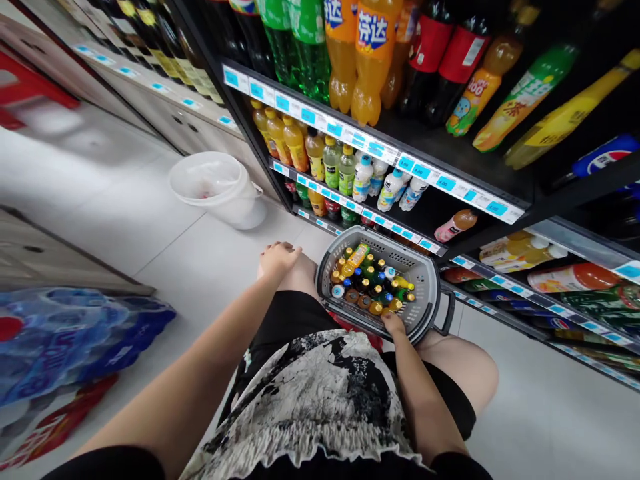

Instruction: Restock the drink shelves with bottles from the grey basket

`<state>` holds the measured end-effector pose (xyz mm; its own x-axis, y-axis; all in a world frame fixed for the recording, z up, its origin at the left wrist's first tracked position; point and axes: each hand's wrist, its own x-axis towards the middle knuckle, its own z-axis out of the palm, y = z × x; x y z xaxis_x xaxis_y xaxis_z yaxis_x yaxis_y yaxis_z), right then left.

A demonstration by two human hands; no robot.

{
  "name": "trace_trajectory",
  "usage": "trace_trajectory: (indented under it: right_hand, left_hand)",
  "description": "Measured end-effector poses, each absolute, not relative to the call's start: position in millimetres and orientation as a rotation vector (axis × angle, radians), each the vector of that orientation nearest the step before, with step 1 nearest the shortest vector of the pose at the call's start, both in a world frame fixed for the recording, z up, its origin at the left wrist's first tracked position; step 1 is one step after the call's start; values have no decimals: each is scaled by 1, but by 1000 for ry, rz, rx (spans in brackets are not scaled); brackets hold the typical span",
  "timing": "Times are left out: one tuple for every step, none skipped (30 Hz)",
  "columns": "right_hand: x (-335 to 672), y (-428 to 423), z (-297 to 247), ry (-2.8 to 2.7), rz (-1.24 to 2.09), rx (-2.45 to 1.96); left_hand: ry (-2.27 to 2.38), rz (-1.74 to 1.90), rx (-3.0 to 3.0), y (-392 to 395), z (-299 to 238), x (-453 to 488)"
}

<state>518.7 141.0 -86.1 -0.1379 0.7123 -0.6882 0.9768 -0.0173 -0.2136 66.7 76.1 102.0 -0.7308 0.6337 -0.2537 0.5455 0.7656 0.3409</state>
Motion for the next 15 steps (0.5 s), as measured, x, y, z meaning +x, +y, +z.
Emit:
trace_trajectory:
  right_hand:
    - [518, 141, -86, 1868, -954, 1752]
    - [517, 142, -85, 1846, -953, 1744]
    - [516, 144, -85, 1827, -952, 1733]
    - [513, 146, -85, 1812, -950, 1716]
    - [510, 149, -85, 1798, -948, 1696]
    - [506, 153, -86, 1788, -944, 1672]
    - [501, 157, -87, 1780, -938, 1648]
    - [493, 162, -88, 1778, -929, 1624]
    - [485, 167, -89, 1781, -919, 1601]
    - [474, 172, -91, 1789, -909, 1577]
    - [462, 176, -92, 1806, -902, 1552]
    - [448, 180, -92, 1829, -899, 1525]
    - [434, 183, -93, 1858, -897, 1497]
    - [419, 185, -92, 1892, -893, 1471]
    - [404, 186, -91, 1930, -886, 1445]
  left_hand:
    - [2600, 354, 866, 70, 103, 63]
    - [2595, 362, 823, 63, 104, 59]
    - [2592, 370, 779, 57, 105, 56]
    - [2593, 379, 736, 50, 106, 53]
    - [2597, 389, 698, 45, 106, 51]
    - [2602, 399, 668, 39, 106, 49]
    - [2607, 409, 647, 34, 106, 47]
    - [2613, 418, 634, 30, 105, 46]
    - [2615, 430, 629, 27, 104, 45]
    - [2614, 443, 625, 24, 103, 44]
    - [2608, 458, 624, 22, 102, 44]
    - [2600, 477, 629, 21, 100, 44]
    - [2592, 498, 641, 21, 99, 44]
    - [2586, 517, 657, 21, 99, 45]
    - [2584, 530, 680, 22, 98, 45]
